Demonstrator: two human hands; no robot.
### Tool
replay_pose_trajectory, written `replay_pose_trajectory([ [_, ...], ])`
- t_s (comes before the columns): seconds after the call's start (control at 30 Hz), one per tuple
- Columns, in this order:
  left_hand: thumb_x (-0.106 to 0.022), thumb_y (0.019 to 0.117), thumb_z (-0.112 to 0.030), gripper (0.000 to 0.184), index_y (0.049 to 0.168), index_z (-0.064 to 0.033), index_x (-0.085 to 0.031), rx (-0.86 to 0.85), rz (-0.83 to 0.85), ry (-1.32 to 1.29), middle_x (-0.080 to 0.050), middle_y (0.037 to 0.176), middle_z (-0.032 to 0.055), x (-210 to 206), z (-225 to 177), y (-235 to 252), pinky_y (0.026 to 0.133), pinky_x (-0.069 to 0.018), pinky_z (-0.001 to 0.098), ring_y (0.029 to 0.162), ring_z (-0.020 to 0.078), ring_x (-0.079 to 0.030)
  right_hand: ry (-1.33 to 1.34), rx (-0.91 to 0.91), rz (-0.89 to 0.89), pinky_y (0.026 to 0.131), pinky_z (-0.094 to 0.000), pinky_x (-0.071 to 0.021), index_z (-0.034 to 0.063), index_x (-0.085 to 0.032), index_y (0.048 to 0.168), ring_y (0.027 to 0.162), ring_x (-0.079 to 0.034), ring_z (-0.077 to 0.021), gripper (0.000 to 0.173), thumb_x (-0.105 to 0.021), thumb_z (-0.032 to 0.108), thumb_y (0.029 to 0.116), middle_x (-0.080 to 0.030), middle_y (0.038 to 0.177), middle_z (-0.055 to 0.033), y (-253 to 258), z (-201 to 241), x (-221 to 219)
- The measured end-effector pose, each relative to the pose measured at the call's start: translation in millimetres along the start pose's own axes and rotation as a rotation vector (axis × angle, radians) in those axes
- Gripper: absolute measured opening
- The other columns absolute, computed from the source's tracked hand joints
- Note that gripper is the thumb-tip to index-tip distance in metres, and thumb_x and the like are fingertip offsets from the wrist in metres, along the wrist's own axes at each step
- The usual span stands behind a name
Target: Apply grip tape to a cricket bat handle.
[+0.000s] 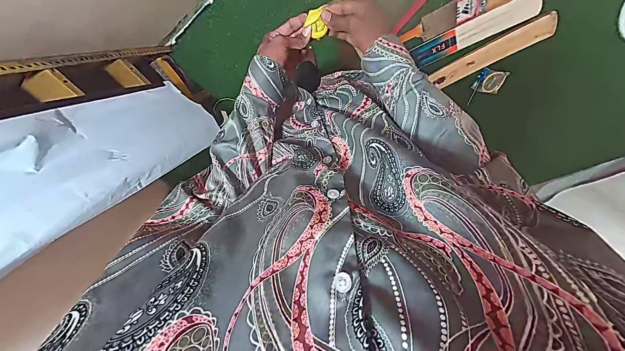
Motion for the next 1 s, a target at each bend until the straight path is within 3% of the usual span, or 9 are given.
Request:
replay_pose_trajectory([
  [0.1,-0.065,0.0935,0.001,0.032,0.126,0.0028,-0.063,-0.081,0.092,0.315,-0.072,0.108,0.0060,5.2,-13.7,-11.0,0.088,-0.0567,0.0280,0.094,0.0098,-0.068,0.022,-0.054,0.080,0.084,-0.0290,-0.0591,-0.0018,-0.069,0.118,0.090,-0.069,-0.0119,0.026,-0.070,0.013,0.0977,-0.072,0.108,-0.0090,-11.6,-10.7,0.1],
  [0.2,-0.068,0.0913,0.000,0.029,0.120,0.0014,-0.069,-0.146,0.105,0.602,-0.074,0.105,0.0068,8.4,-27.0,-32.9,0.088,-0.0574,0.0275,0.092,0.0075,-0.069,0.102,-0.208,0.040,0.082,-0.0320,-0.0588,0.0010,-0.067,0.120,0.088,-0.070,-0.0145,0.040,-0.047,0.034,0.1103,-0.072,0.104,-0.0066,-13.2,-48.6,23.6],
  [0.27,-0.070,0.0903,0.000,0.027,0.117,0.0011,-0.071,-0.126,0.114,0.640,-0.074,0.105,0.0080,6.8,-18.2,-43.2,0.089,-0.0569,0.0279,0.095,0.0079,-0.069,0.185,-0.415,-0.096,0.088,-0.0354,-0.0592,-0.0008,-0.060,0.130,0.097,-0.072,-0.0214,0.056,-0.032,0.044,0.1126,-0.070,0.115,-0.0146,-15.4,-77.9,37.7],
  [0.43,-0.075,0.0880,-0.002,0.024,0.111,0.0022,-0.072,-0.086,0.219,0.520,-0.075,0.101,0.0093,-24.5,24.6,-63.1,0.088,-0.0597,0.0330,0.092,0.0127,-0.071,0.058,-0.573,-0.175,0.107,-0.0512,-0.0489,0.0002,-0.051,0.144,0.131,-0.056,-0.0330,0.065,-0.051,0.052,0.1049,-0.054,0.144,-0.0224,-0.9,-127.9,25.9],
  [0.53,-0.076,0.0872,-0.002,0.028,0.114,0.0037,-0.071,-0.040,0.443,0.419,-0.076,0.104,0.0112,-39.9,45.7,-71.3,0.088,-0.0610,0.0341,0.093,0.0163,-0.073,-0.147,-0.547,-0.173,0.107,-0.0536,-0.0471,-0.0035,-0.060,0.132,0.126,-0.058,-0.0336,0.055,-0.069,0.038,0.0982,-0.061,0.134,-0.0240,14.9,-161.1,30.0],
  [0.63,-0.065,0.0956,-0.006,0.039,0.132,0.0086,-0.061,0.072,0.702,0.204,-0.067,0.131,0.0196,-37.1,65.8,-64.1,0.105,-0.0545,0.0417,0.119,0.0282,-0.067,-0.306,-0.593,-0.053,0.102,-0.0555,-0.0482,-0.0043,-0.062,0.130,0.119,-0.061,-0.0347,0.055,-0.072,0.037,0.0950,-0.064,0.127,-0.0243,10.1,-183.9,39.7],
  [0.77,-0.050,0.1072,-0.015,0.040,0.145,-0.0030,-0.052,0.151,0.240,0.358,-0.061,0.142,0.0134,22.9,117.6,26.8,0.103,-0.0540,0.0393,0.125,0.0220,-0.063,-0.283,-0.601,0.041,0.099,-0.0535,-0.0513,0.0003,-0.057,0.136,0.114,-0.064,-0.0332,0.050,-0.062,0.037,0.1027,-0.064,0.128,-0.0223,-3.2,-188.0,44.8],
  [0.87,-0.045,0.1099,-0.022,0.052,0.158,-0.0056,-0.035,0.182,0.112,0.521,-0.040,0.161,0.0149,30.4,185.3,77.2,0.114,-0.0458,0.0454,0.141,0.0251,-0.050,-0.312,-0.509,-0.064,0.092,-0.0479,-0.0580,0.0019,-0.056,0.138,0.105,-0.070,-0.0288,0.042,-0.056,0.030,0.1066,-0.066,0.128,-0.0194,13.5,-199.8,59.5],
  [1.0,-0.040,0.1119,-0.027,0.046,0.153,-0.0090,-0.048,0.151,0.011,0.581,-0.054,0.152,0.0128,20.0,208.4,72.9,0.120,-0.0366,0.0434,0.141,0.0222,-0.051,-0.240,-0.319,-0.106,0.096,-0.0425,-0.0600,0.0103,-0.049,0.150,0.122,-0.066,-0.0231,0.041,-0.046,0.018,0.1097,-0.054,0.149,-0.0114,33.1,-210.7,54.7],
])
Point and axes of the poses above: each hand's wrist, its own y-axis towards the middle knuckle, its own x-axis out of the back of the hand, z = x × y, the point moved 10 cm from there along y, towards the middle knuckle
